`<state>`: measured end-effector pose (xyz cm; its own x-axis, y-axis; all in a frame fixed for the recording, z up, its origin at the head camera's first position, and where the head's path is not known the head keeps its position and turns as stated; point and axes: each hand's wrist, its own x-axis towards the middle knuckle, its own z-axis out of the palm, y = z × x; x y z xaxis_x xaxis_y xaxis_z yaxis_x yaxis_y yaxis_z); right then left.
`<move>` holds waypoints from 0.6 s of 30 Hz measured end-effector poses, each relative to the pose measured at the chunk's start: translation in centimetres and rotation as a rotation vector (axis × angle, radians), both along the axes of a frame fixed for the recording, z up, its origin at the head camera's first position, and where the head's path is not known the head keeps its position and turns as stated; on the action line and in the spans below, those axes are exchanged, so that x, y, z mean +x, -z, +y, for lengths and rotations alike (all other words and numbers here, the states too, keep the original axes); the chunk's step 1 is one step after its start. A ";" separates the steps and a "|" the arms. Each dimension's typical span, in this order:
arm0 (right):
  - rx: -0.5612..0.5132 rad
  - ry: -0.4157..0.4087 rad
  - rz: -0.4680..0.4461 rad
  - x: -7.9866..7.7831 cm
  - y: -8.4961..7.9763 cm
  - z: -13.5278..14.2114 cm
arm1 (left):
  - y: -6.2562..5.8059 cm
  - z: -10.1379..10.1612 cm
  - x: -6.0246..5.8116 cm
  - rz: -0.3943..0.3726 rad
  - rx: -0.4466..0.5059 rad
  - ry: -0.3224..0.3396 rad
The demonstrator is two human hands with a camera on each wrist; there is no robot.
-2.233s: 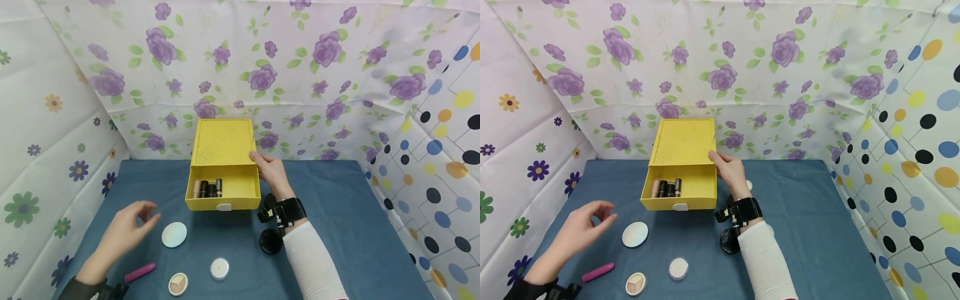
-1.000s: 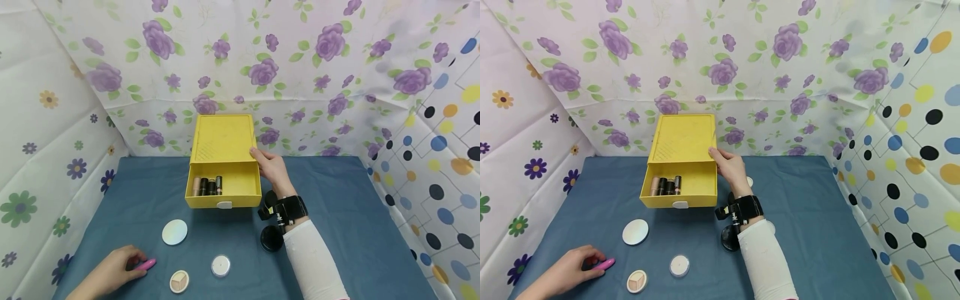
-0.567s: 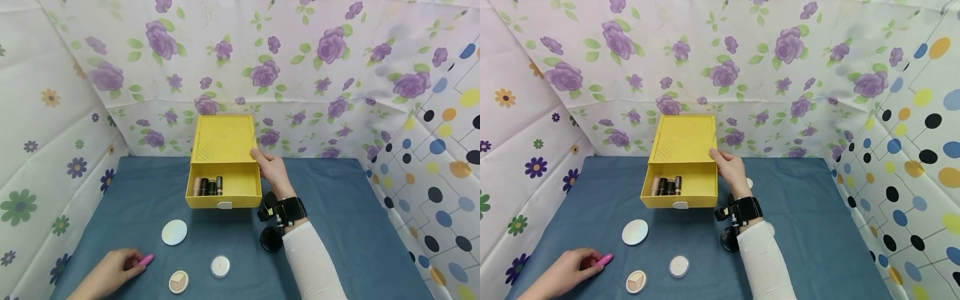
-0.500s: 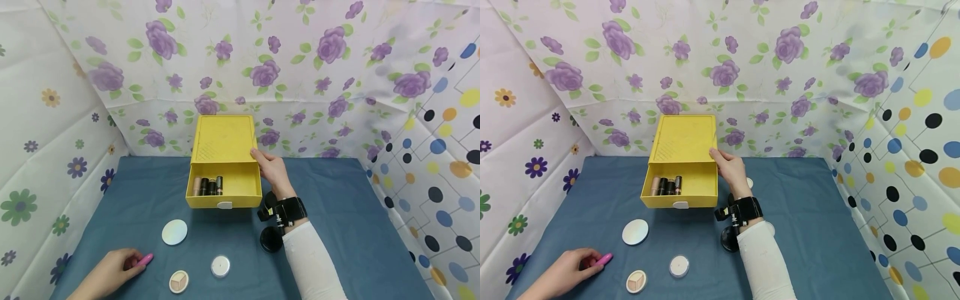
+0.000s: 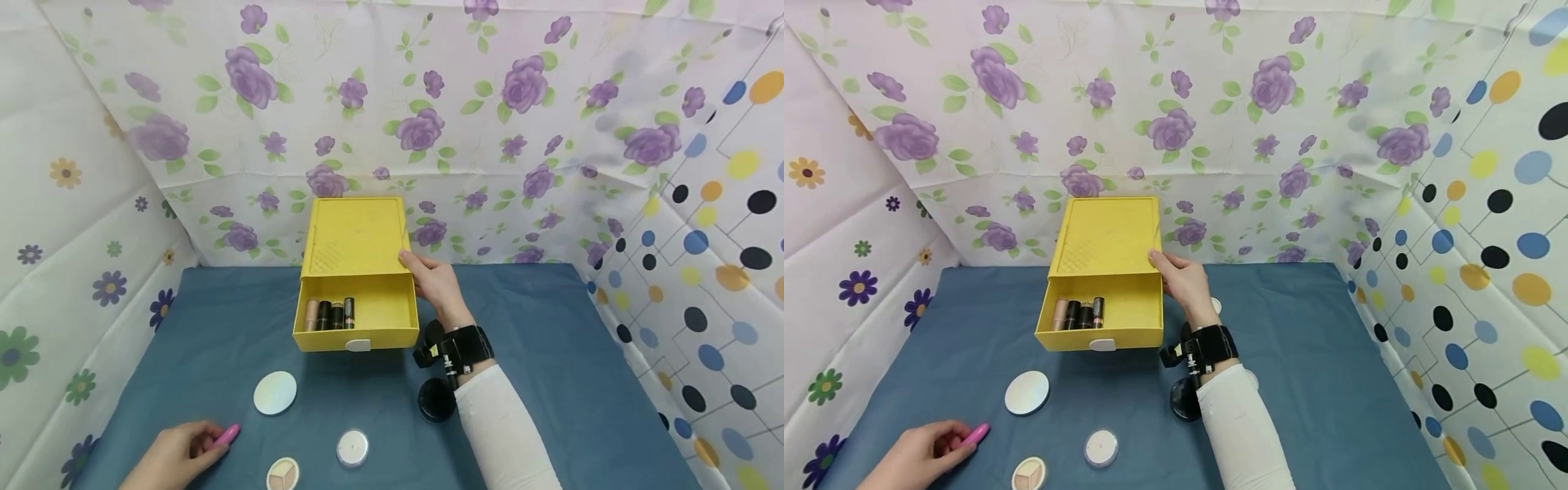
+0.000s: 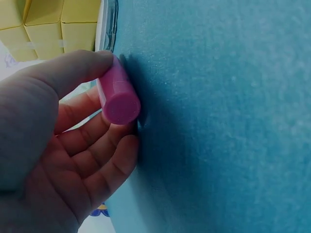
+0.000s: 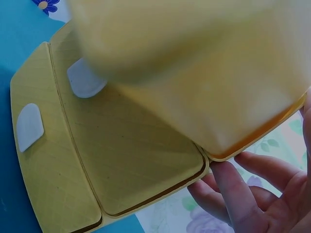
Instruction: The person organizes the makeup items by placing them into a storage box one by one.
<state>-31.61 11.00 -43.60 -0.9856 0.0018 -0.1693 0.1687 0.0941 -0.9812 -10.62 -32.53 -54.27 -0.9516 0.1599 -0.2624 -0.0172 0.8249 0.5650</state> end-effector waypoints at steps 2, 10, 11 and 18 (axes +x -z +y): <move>-0.005 0.007 0.005 -0.1 -0.1 -0.1 | -0.3 0.0 -0.3 -0.007 0.000 -0.007; 0.005 0.018 0.008 -0.3 -0.2 0.0 | -0.4 -0.3 -1.5 -0.052 0.032 0.015; 0.005 0.017 0.008 -0.3 -0.2 0.0 | -0.3 -0.3 -1.6 -0.053 0.036 0.024; 0.009 0.032 0.022 0.0 0.1 0.0 | 0.4 -0.1 -1.5 -0.104 0.033 -0.073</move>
